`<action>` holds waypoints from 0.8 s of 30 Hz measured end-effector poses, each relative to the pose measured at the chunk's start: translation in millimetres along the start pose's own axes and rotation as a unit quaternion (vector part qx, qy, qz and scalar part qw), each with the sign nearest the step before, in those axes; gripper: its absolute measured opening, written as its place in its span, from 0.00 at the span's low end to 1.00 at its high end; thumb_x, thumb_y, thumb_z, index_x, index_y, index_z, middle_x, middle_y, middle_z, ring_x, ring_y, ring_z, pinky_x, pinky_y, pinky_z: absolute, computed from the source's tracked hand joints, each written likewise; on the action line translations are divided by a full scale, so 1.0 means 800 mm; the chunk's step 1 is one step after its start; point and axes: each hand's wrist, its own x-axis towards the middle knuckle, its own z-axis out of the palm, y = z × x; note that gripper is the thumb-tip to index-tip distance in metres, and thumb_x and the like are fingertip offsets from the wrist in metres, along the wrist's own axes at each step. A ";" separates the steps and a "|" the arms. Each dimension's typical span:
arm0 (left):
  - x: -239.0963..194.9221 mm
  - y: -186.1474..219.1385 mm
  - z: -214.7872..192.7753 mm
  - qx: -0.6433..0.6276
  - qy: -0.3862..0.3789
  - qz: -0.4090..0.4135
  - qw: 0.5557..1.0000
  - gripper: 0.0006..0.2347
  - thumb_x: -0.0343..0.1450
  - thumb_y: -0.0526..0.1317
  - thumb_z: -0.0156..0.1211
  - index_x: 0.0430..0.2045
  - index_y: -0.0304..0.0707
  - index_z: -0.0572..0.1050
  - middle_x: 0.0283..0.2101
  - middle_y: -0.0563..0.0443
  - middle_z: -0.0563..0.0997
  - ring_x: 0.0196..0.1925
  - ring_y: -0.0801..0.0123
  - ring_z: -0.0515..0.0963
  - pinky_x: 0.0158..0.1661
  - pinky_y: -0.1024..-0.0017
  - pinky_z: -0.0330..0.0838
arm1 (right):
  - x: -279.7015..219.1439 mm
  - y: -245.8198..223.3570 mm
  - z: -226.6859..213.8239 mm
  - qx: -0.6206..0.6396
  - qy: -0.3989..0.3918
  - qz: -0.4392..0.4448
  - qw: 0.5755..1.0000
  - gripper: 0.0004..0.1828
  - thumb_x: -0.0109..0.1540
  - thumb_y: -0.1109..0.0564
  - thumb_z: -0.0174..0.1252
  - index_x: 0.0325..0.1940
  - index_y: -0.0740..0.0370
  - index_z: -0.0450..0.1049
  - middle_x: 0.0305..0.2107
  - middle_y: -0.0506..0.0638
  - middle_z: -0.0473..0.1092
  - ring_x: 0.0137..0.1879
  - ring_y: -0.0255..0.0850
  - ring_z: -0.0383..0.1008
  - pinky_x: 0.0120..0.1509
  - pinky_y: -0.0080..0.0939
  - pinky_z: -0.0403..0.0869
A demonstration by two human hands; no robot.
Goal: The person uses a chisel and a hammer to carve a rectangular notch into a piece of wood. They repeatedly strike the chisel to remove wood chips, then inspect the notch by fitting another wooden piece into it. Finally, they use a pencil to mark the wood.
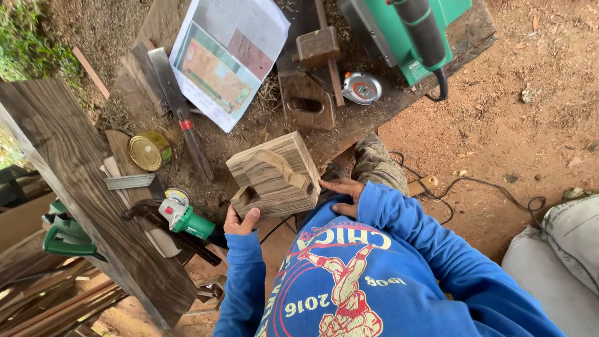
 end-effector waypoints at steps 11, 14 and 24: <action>-0.031 -0.011 0.021 0.031 0.099 0.001 0.995 0.23 0.71 0.46 0.68 0.55 0.29 0.74 0.50 0.52 0.81 0.50 0.75 0.77 0.54 0.76 0.70 | 0.025 -0.031 -0.019 -0.124 0.178 -0.145 0.965 0.36 0.57 0.55 0.71 0.68 0.53 0.68 0.47 0.57 0.73 0.51 0.52 0.75 0.55 0.46 0.75; -0.038 -0.032 0.013 -0.021 0.099 -0.031 0.994 0.20 0.73 0.46 0.67 0.54 0.28 0.75 0.48 0.52 0.81 0.47 0.76 0.76 0.50 0.76 0.70 | 0.040 -0.034 -0.023 -0.173 0.146 -0.071 0.971 0.48 0.51 0.53 0.74 0.73 0.59 0.60 0.41 0.60 0.69 0.44 0.56 0.71 0.48 0.50 0.73; -0.046 -0.029 0.020 -0.039 0.105 -0.034 0.993 0.18 0.74 0.43 0.65 0.54 0.29 0.74 0.47 0.53 0.81 0.45 0.79 0.77 0.48 0.78 0.72 | 0.058 -0.031 -0.041 -0.221 0.088 -0.108 0.965 0.53 0.51 0.48 0.75 0.75 0.61 0.58 0.39 0.57 0.69 0.43 0.54 0.72 0.49 0.50 0.72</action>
